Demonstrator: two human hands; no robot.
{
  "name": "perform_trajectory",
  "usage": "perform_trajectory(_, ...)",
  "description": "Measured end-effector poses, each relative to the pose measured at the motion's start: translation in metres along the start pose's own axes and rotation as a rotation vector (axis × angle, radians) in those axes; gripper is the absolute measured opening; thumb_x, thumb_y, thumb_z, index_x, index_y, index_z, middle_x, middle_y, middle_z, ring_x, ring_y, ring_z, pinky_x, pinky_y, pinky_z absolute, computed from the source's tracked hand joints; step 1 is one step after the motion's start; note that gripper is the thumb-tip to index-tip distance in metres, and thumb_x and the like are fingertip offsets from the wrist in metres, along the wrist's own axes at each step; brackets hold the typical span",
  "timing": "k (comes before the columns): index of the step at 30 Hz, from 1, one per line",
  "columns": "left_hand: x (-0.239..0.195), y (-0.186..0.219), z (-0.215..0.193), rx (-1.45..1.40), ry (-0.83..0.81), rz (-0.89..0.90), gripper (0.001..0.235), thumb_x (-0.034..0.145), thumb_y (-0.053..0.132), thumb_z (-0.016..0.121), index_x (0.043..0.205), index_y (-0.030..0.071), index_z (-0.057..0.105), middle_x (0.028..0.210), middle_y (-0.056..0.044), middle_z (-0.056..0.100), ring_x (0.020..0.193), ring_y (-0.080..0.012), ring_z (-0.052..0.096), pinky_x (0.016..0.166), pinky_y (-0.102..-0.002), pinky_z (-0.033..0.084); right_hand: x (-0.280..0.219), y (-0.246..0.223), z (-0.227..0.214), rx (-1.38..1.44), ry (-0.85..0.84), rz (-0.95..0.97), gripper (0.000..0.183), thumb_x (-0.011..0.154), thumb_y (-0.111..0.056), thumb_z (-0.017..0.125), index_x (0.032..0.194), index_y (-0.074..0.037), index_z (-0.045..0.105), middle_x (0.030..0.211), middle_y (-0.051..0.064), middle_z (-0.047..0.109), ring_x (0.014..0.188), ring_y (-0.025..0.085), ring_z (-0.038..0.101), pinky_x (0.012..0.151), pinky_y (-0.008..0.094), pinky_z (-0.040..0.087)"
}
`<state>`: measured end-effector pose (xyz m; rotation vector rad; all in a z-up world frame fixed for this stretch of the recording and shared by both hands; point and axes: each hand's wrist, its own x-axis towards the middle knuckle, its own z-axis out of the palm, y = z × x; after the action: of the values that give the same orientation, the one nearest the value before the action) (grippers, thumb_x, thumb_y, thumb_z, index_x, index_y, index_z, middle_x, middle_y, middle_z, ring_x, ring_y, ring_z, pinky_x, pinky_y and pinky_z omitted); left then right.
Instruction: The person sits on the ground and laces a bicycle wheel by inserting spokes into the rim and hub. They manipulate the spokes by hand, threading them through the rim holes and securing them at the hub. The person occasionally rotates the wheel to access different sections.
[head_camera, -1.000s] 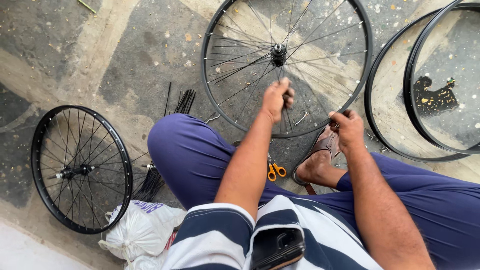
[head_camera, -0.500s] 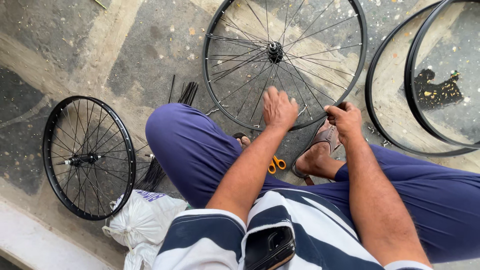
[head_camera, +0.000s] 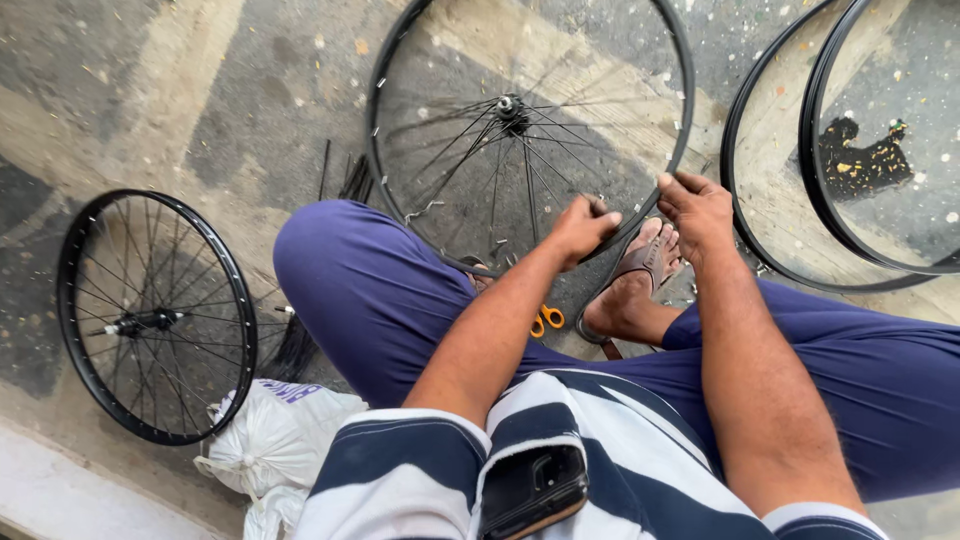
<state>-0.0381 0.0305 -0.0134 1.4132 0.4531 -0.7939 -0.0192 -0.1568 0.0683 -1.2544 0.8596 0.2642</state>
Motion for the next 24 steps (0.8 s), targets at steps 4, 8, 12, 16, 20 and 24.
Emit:
perform_trajectory(4, 0.013, 0.003, 0.02, -0.009, 0.184, 0.086, 0.036, 0.086, 0.023, 0.078, 0.108, 0.002, 0.058, 0.094, -0.01, 0.071, 0.082, -0.0178, 0.068, 0.072, -0.034, 0.057, 0.003, 0.008, -0.023, 0.068, 0.024, 0.025, 0.024, 0.082, 0.014, 0.067, 0.105, 0.006, 0.069, 0.095, 0.013, 0.074, 0.084, 0.021, 0.074, 0.076, 0.029, 0.063)
perform_trajectory(8, 0.021, 0.014, 0.024, 0.016, 0.324, 0.126, 0.037, 0.085, 0.023, 0.078, 0.109, 0.003, 0.059, 0.097, -0.012, 0.072, 0.086, -0.0215, 0.07, 0.077, -0.037, 0.057, -0.007, 0.006, -0.029, 0.078, 0.031, 0.048, 0.019, 0.087, 0.012, 0.065, 0.106, 0.009, 0.069, 0.1, 0.018, 0.075, 0.086, 0.024, 0.075, 0.077, 0.03, 0.066)
perform_trajectory(12, 0.019, 0.023, 0.026, -0.008, 0.329, 0.127, 0.036, 0.086, 0.023, 0.075, 0.111, 0.003, 0.056, 0.098, -0.014, 0.072, 0.087, -0.0246, 0.071, 0.078, -0.038, 0.057, -0.017, 0.002, -0.006, 0.037, 0.019, 0.046, 0.016, 0.089, 0.01, 0.07, 0.101, 0.001, 0.065, 0.095, 0.018, 0.075, 0.08, 0.023, 0.075, 0.069, 0.029, 0.064)
perform_trajectory(16, 0.008, 0.04, 0.024, -0.023, 0.315, 0.061, 0.037, 0.087, 0.023, 0.074, 0.111, 0.004, 0.054, 0.099, -0.013, 0.072, 0.086, -0.0241, 0.072, 0.077, -0.038, 0.058, -0.017, 0.003, 0.007, -0.089, 0.008, -0.005, 0.016, 0.095, 0.005, 0.078, 0.099, -0.002, 0.064, 0.088, 0.015, 0.072, 0.072, 0.021, 0.07, 0.061, 0.028, 0.058)
perform_trajectory(20, -0.002, 0.057, 0.016, -0.01, 0.255, -0.02, 0.034, 0.089, 0.025, 0.073, 0.112, 0.007, 0.055, 0.104, -0.01, 0.07, 0.09, -0.0224, 0.071, 0.079, -0.037, 0.058, -0.02, 0.005, 0.015, -0.096, -0.014, 0.007, 0.011, 0.092, 0.005, 0.077, 0.1, 0.002, 0.071, 0.089, 0.011, 0.074, 0.074, 0.017, 0.071, 0.067, 0.027, 0.061)
perform_trajectory(24, -0.007, 0.064, 0.015, 0.035, 0.261, -0.042, 0.034, 0.089, 0.026, 0.073, 0.112, 0.009, 0.055, 0.103, -0.009, 0.071, 0.09, -0.0225, 0.071, 0.079, -0.037, 0.057, -0.021, 0.006, 0.018, -0.073, -0.056, -0.04, 0.013, 0.085, 0.01, 0.073, 0.098, 0.004, 0.073, 0.09, 0.012, 0.075, 0.075, 0.018, 0.073, 0.072, 0.028, 0.064)
